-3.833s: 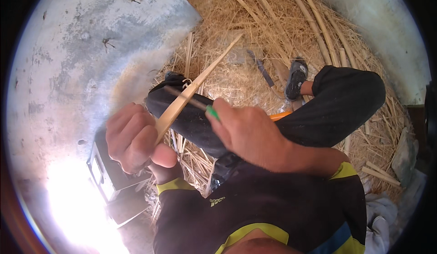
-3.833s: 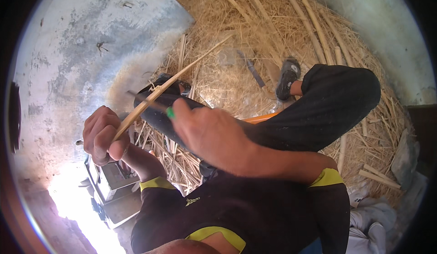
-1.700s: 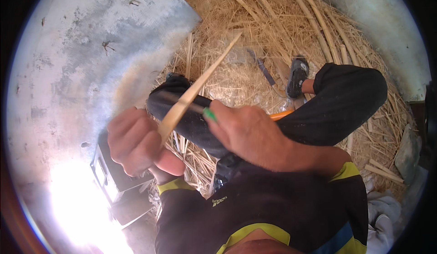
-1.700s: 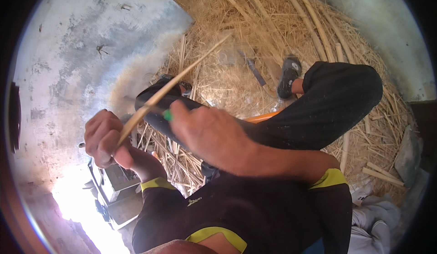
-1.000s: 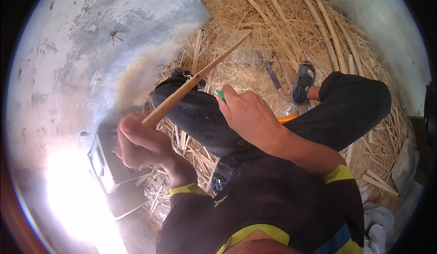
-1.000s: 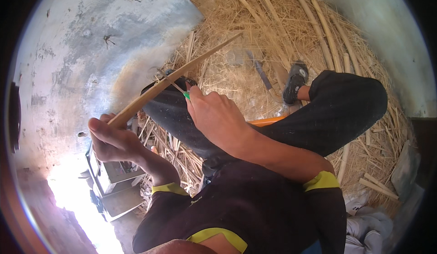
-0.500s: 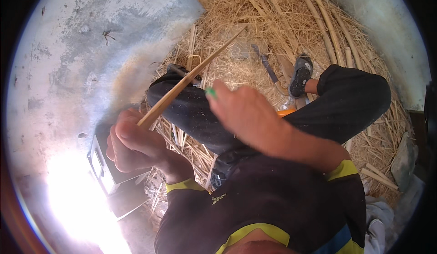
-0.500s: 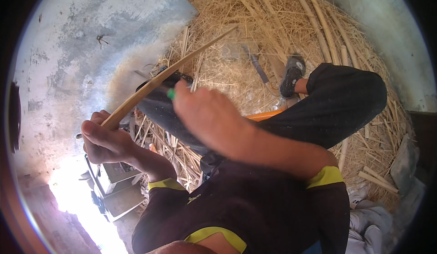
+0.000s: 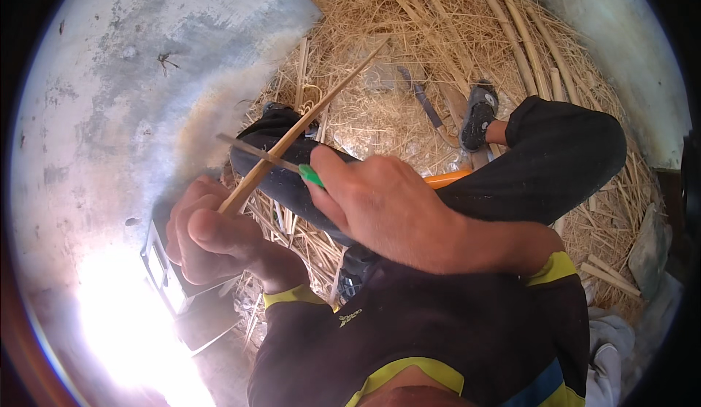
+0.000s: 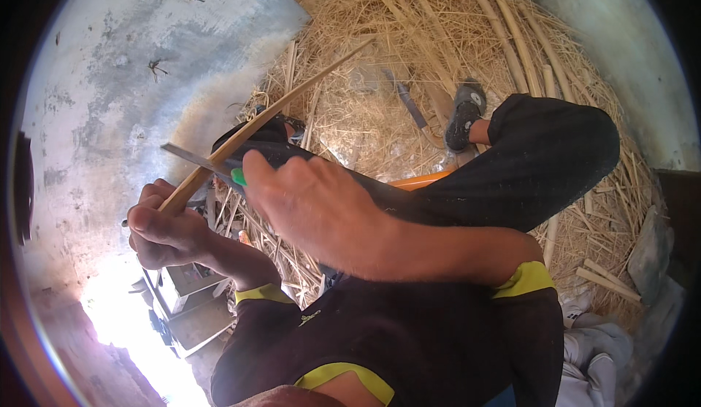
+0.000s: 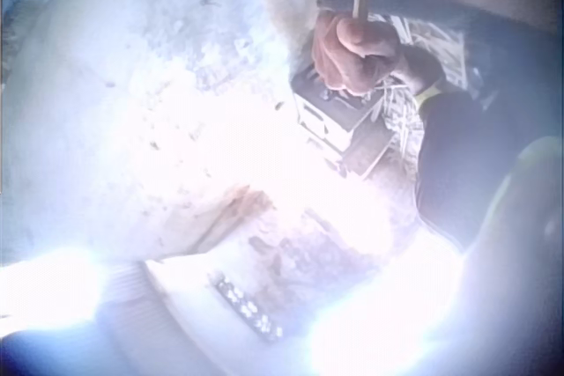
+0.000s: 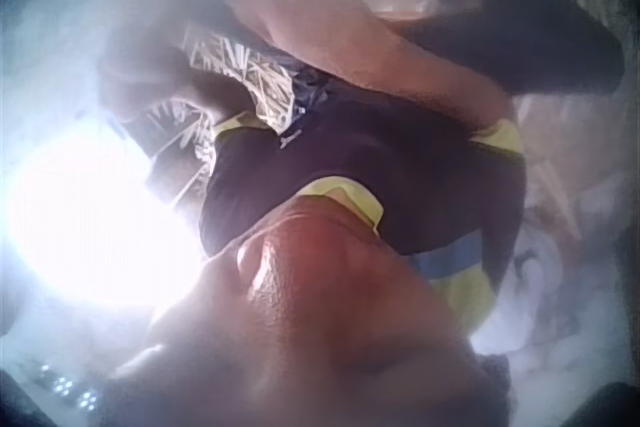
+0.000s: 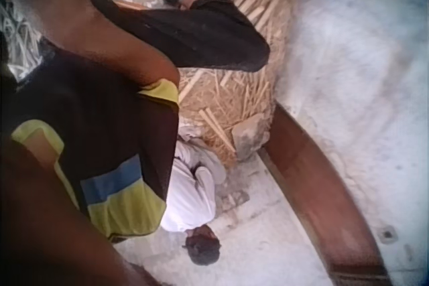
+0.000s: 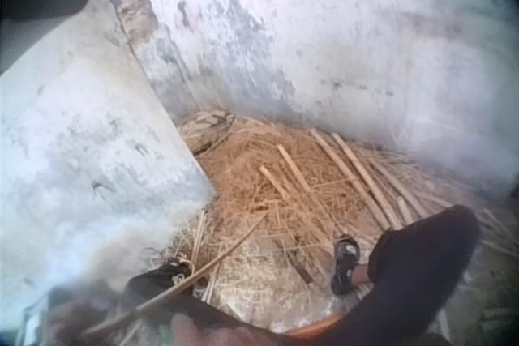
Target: The person sits on a straw-covered floor and uses a green-handled knife to shave a long, thin bamboo stick. They hold the stick with their left hand and repeatedly scrape the blade along its length to remove the outer layer, producing fine shavings.
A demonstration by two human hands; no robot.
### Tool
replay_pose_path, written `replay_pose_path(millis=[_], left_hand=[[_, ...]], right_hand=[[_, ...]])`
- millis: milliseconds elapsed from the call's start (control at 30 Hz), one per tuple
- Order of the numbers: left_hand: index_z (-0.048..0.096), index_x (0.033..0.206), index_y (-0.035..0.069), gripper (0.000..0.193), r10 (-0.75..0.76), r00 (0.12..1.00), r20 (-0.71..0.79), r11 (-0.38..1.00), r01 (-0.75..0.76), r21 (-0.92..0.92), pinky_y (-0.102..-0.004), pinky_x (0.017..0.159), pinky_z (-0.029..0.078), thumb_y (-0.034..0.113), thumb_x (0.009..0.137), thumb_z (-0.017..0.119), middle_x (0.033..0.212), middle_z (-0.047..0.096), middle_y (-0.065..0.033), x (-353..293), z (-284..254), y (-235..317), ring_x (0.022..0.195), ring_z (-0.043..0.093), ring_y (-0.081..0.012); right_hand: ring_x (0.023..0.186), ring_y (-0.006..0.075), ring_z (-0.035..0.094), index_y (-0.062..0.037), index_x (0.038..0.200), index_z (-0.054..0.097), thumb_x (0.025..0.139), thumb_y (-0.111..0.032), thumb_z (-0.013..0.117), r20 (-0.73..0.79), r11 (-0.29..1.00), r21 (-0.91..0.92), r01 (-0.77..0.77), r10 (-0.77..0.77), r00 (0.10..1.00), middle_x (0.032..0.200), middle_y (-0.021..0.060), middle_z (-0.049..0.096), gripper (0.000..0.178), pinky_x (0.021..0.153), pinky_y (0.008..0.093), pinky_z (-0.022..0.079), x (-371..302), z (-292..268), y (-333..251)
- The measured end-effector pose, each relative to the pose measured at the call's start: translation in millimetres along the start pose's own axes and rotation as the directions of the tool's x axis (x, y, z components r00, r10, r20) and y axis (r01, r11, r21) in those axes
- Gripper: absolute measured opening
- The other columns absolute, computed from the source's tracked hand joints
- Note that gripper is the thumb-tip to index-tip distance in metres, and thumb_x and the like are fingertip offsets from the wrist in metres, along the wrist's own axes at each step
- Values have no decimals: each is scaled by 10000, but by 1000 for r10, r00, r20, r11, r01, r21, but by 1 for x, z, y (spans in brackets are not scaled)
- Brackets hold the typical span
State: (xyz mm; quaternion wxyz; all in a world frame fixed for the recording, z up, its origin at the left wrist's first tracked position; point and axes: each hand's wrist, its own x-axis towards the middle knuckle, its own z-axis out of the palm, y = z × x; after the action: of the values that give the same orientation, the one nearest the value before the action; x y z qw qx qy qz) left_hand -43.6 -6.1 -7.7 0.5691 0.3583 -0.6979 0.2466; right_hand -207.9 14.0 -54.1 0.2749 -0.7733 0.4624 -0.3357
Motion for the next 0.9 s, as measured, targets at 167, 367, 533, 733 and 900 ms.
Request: replay_pose_path(millis=[167,367,533,733,900], left_hand=[[381,524,-18,613,-23,1000,-11,999,23,22,-262,367,277,356,1009,423,431,364,-59,0,0,-3,365,372,-138],[411,533,-12,586,31,999,21,990,-33,140,-258,376,311,317,1018,405,433,392,-55,0,-5,-6,367,408,-137],[564,556,51,522,-28,999,43,982,20,186,-261,383,307,287,997,414,463,533,-27,-8,-21,-19,370,480,-143],[576,577,27,497,-103,994,43,980,94,176,-254,392,324,279,984,442,474,536,-43,-6,-16,-13,389,502,-146],[581,588,-11,515,-164,986,-27,958,166,236,-250,398,344,290,984,448,477,538,-50,1,-9,-10,408,517,-146]], right_hand=[[484,362,586,6,874,543,918,-202,549,-131,988,-141,-66,48,990,495,159,524,213,455,428,491,10,13,35],[510,359,604,-18,880,499,902,-199,576,-116,998,-16,59,-61,991,499,167,530,198,475,431,501,12,8,12],[509,352,611,-18,871,515,892,-190,579,-76,986,-164,37,-50,996,548,174,561,185,478,424,511,10,20,4],[627,401,633,25,979,561,931,-213,517,-15,912,-306,-273,282,959,652,236,599,246,563,480,508,-20,63,125],[643,427,611,39,1011,521,959,-235,479,-37,953,-9,-303,302,952,670,241,599,282,600,502,478,-10,22,63]])
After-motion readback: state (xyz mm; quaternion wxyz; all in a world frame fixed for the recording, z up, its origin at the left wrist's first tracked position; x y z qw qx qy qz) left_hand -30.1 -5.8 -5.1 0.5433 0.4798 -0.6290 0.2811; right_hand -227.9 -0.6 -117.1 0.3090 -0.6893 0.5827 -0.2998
